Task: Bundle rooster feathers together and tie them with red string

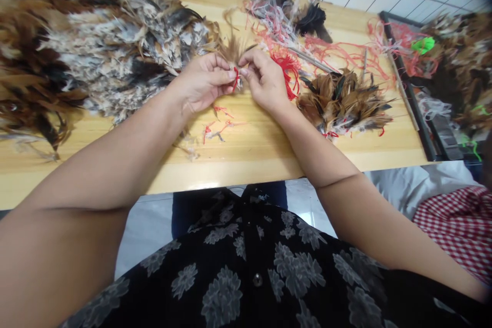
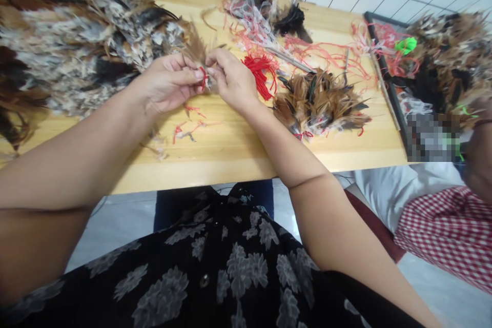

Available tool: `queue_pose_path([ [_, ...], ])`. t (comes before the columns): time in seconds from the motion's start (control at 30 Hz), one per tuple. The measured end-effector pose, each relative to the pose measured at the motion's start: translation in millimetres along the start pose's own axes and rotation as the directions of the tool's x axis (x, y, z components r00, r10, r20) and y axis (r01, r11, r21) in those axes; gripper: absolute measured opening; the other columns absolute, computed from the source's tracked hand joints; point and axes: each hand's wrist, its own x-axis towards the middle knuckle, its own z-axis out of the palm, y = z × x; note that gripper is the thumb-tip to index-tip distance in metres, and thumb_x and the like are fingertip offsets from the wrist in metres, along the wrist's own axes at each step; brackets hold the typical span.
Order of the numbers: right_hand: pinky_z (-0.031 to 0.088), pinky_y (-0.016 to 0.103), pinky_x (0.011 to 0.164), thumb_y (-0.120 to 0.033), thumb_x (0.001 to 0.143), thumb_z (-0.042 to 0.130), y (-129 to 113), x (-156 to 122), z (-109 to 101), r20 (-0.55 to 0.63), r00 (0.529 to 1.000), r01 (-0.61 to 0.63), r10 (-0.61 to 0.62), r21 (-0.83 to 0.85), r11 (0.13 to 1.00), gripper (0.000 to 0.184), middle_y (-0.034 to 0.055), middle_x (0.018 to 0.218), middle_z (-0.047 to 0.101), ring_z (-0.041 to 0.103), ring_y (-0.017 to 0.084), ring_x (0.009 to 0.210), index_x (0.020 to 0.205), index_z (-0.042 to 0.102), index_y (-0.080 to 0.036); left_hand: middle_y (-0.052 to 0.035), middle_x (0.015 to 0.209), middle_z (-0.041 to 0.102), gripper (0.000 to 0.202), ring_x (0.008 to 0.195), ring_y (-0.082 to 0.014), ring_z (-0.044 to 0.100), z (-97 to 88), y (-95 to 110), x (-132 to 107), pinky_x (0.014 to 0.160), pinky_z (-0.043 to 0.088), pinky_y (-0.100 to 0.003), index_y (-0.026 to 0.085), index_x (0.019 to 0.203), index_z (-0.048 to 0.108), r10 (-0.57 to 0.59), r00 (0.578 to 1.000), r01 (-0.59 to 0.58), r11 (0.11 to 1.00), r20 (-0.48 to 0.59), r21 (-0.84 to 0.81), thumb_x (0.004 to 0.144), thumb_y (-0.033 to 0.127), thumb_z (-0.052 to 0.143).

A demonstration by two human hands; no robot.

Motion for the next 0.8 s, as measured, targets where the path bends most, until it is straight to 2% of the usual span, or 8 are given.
queue_pose_path([
  [0.1,0.062,0.036,0.103,-0.033,0.119,0.068,14,6,8,-0.051,0.997,-0.060,0.060,0.001,0.998,0.018,0.0048,0.110,0.079,0.072,0.020,0.102,0.128,0.079,-0.022,0.0025,0.088,0.080,0.050,0.096,-0.0282,0.082,-4.7,-8,11,0.087,0.068,-0.042,0.032,0.093,0.070,0.141,0.990,-0.141,0.990,-0.016,-0.004,0.075,0.027,0.116],
  [0.23,0.061,0.033,0.096,-0.061,0.121,0.068,34,14,20,0.043,0.992,-0.124,0.119,0.155,0.980,0.043,-0.0002,0.095,0.072,0.067,0.016,0.090,0.116,0.079,-0.019,0.0031,0.088,0.077,0.051,0.081,-0.0228,0.071,1.7,-12,19,0.072,0.057,-0.037,0.032,0.093,0.074,0.329,0.942,-0.330,0.944,-0.068,0.011,0.065,0.022,0.116],
  [0.33,0.058,0.030,0.087,-0.071,0.115,0.073,42,16,26,0.103,0.990,-0.126,0.099,0.296,0.947,0.054,-0.0015,0.089,0.069,0.062,0.014,0.083,0.104,0.078,-0.019,0.0021,0.090,0.079,0.051,0.084,-0.0229,0.068,11.6,-10,17,0.075,0.055,-0.037,0.032,0.090,0.075,0.396,0.913,-0.396,0.918,-0.095,0.029,0.059,0.024,0.115],
  [0.43,0.056,0.029,0.084,-0.064,0.111,0.081,43,15,28,0.112,0.989,-0.127,0.094,0.335,0.934,0.047,-0.0028,0.085,0.067,0.059,0.013,0.081,0.098,0.075,-0.020,0.0015,0.091,0.079,0.058,0.088,-0.0241,0.068,16.0,-8,14,0.082,0.058,-0.038,0.032,0.090,0.075,0.399,0.911,-0.397,0.917,-0.105,0.032,0.054,0.032,0.121],
  [0.5,0.058,0.030,0.087,-0.056,0.111,0.084,41,14,26,0.097,0.991,-0.119,0.094,0.308,0.944,0.040,-0.0024,0.086,0.068,0.061,0.014,0.084,0.096,0.073,-0.020,0.0013,0.091,0.078,0.065,0.087,-0.0243,0.066,15.5,-8,12,0.080,0.058,-0.039,0.032,0.092,0.077,0.346,0.935,-0.346,0.938,-0.079,0.018,0.048,0.036,0.125],
  [0.63,0.061,0.035,0.102,-0.039,0.116,0.075,38,13,23,0.030,0.996,-0.082,0.078,0.196,0.977,0.027,0.0005,0.094,0.073,0.070,0.018,0.099,0.098,0.071,-0.020,0.0002,0.093,0.074,0.074,0.092,-0.0252,0.066,15.3,-4,7,0.080,0.060,-0.041,0.031,0.091,0.075,0.230,0.973,-0.230,0.973,0.001,-0.024,0.045,0.046,0.131],
  [0.73,0.062,0.038,0.109,-0.035,0.116,0.073,36,12,24,0.006,0.999,-0.051,0.051,0.115,0.992,0.019,0.0018,0.101,0.076,0.073,0.020,0.106,0.104,0.073,-0.020,-0.0007,0.089,0.071,0.075,0.088,-0.0246,0.063,17.9,-2,5,0.078,0.056,-0.041,0.030,0.089,0.077,0.247,0.969,-0.247,0.969,0.009,-0.014,0.046,0.060,0.131],
  [0.8,0.062,0.039,0.109,-0.034,0.114,0.073,33,11,25,0.026,0.999,-0.046,0.044,0.075,0.996,0.015,0.0021,0.104,0.077,0.074,0.021,0.106,0.110,0.077,-0.019,-0.0010,0.083,0.069,0.076,0.082,-0.0237,0.060,18.2,-2,6,0.076,0.054,-0.042,0.029,0.084,0.077,0.249,0.968,-0.249,0.969,-0.034,0.013,0.043,0.065,0.130],
])
